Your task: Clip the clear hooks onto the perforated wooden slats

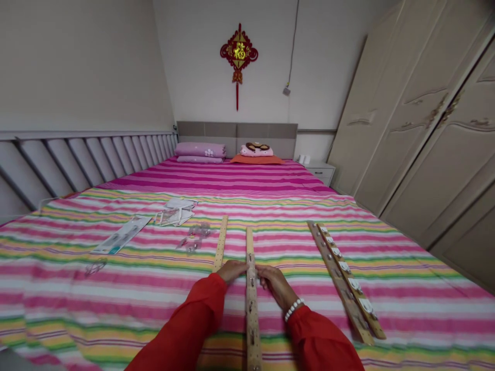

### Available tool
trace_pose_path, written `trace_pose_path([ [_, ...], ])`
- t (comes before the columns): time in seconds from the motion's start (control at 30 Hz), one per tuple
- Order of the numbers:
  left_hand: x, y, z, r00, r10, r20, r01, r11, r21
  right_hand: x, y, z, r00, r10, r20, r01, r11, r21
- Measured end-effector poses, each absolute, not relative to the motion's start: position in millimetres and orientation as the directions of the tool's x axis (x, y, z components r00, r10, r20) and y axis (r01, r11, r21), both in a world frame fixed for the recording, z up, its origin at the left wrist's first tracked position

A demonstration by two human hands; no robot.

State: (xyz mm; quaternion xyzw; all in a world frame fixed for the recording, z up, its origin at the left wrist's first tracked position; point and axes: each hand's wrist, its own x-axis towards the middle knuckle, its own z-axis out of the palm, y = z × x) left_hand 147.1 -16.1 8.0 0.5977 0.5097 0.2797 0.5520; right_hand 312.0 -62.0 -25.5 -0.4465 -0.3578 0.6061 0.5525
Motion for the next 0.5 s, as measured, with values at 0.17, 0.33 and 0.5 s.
trace_pose_path([
  [0.17, 90.1, -3.4, 27.7, 0.007, 0.995, -0.096, 0.223, 0.092, 0.971, 312.0, -64.6, -24.3, 0.046, 0.985, -0.167, -0.419, -0.133, -0.898],
  [0.33, 19.6, 7.4, 21.4, -0.510, 0.860, -0.010, 0.301, 0.190, 0.935, 311.6, -67.9, -21.9, 0.049, 0.989, -0.140, -0.420, -0.106, -0.901],
  [0.5, 2.6, 15.4, 5.7, -0.569, 0.822, -0.005, 0.440, 0.310, 0.843, 311.8, -69.0, -20.7, 0.050, 0.989, -0.140, -0.425, -0.106, -0.899],
])
